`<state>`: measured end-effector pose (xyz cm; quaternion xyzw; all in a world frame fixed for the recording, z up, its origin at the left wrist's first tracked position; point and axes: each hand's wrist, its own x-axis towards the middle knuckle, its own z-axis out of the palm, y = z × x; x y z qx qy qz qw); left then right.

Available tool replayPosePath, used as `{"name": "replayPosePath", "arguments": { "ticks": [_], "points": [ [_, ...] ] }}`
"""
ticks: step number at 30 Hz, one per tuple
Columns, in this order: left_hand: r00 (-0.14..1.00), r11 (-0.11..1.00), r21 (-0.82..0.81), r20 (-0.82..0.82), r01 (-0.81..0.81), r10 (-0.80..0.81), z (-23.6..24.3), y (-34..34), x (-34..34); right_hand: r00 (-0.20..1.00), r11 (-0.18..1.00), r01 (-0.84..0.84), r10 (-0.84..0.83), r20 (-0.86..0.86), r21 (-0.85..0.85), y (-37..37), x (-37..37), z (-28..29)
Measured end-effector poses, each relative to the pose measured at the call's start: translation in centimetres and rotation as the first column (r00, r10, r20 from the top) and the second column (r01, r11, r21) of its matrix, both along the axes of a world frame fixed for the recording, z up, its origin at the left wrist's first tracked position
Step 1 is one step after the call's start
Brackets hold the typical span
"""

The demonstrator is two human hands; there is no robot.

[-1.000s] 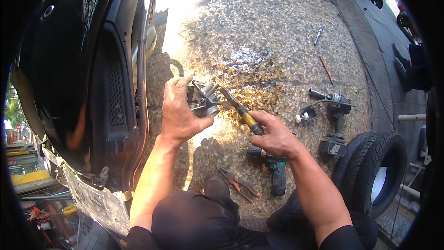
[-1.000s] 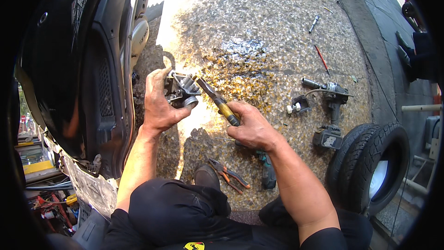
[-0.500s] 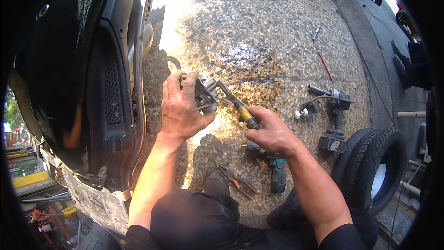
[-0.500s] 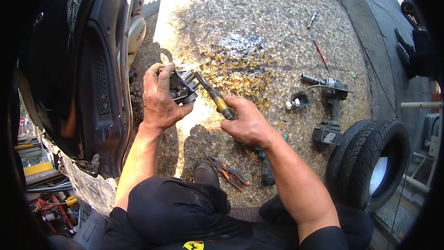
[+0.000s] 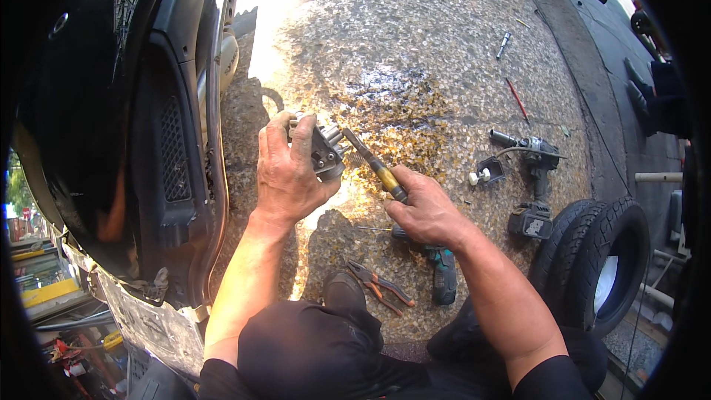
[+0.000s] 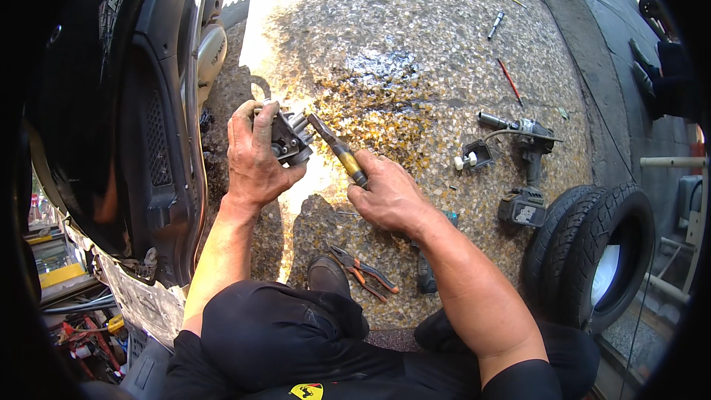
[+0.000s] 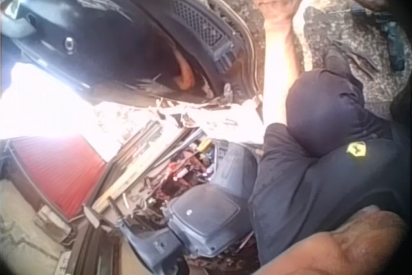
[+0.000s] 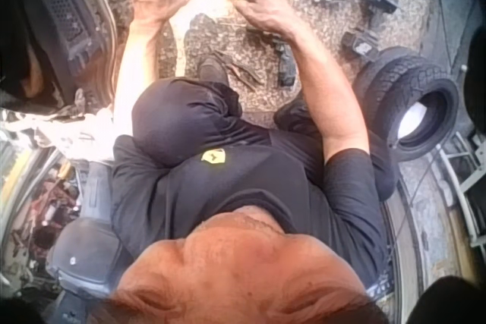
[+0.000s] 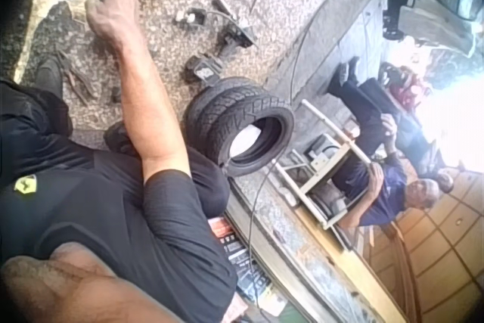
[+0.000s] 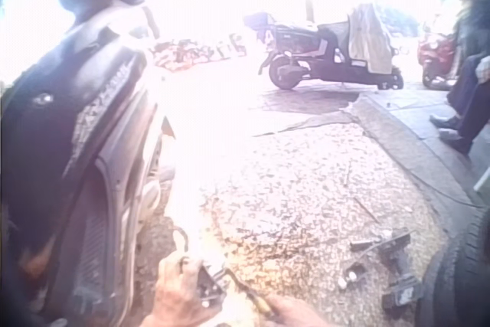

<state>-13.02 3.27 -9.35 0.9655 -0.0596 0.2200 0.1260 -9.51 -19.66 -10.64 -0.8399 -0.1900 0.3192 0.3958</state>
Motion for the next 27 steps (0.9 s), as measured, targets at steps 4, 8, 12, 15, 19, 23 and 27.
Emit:
{"name": "replayPosePath", "arguments": {
  "ticks": [4,8,12,15,19,23,27],
  "points": [
    [1.0,1.0,0.011,0.0,0.003,-0.003,-0.1,-0.1,-0.1,1.0,1.0,0.021,-0.021,0.004,-0.018,0.2,-0.2,0.0],
    [1.0,1.0,0.008,-0.013,0.012,-0.012,-0.3,-0.1,-0.2,0.987,0.984,0.149,-0.154,-0.045,-0.097,0.3,-0.6,0.4],
    [0.999,1.0,-0.016,-0.02,0.025,-0.026,-0.5,-0.6,-0.4,0.987,0.984,0.065,-0.087,-0.132,-0.166,0.2,-0.4,0.2],
    [0.998,0.998,-0.028,-0.032,0.054,-0.055,-0.4,-0.6,-0.3,0.988,0.99,0.015,-0.037,-0.151,-0.143,0.0,-0.6,-0.3],
    [0.996,0.997,-0.05,-0.06,0.065,-0.068,0.2,-0.1,-0.4,0.99,0.994,0.014,-0.028,-0.139,-0.107,0.0,-1.0,-1.0],
    [0.989,0.986,-0.152,-0.119,0.065,-0.084,0.5,0.5,-0.4,0.99,0.996,-0.01,-0.002,-0.143,-0.084,-0.1,-0.9,-1.2],
    [0.883,0.709,-0.675,-0.44,-0.205,-0.164,0.9,1.8,-0.4,0.996,0.996,-0.031,0.024,-0.09,-0.084,-0.6,-1.2,-1.5]
  ]
}}
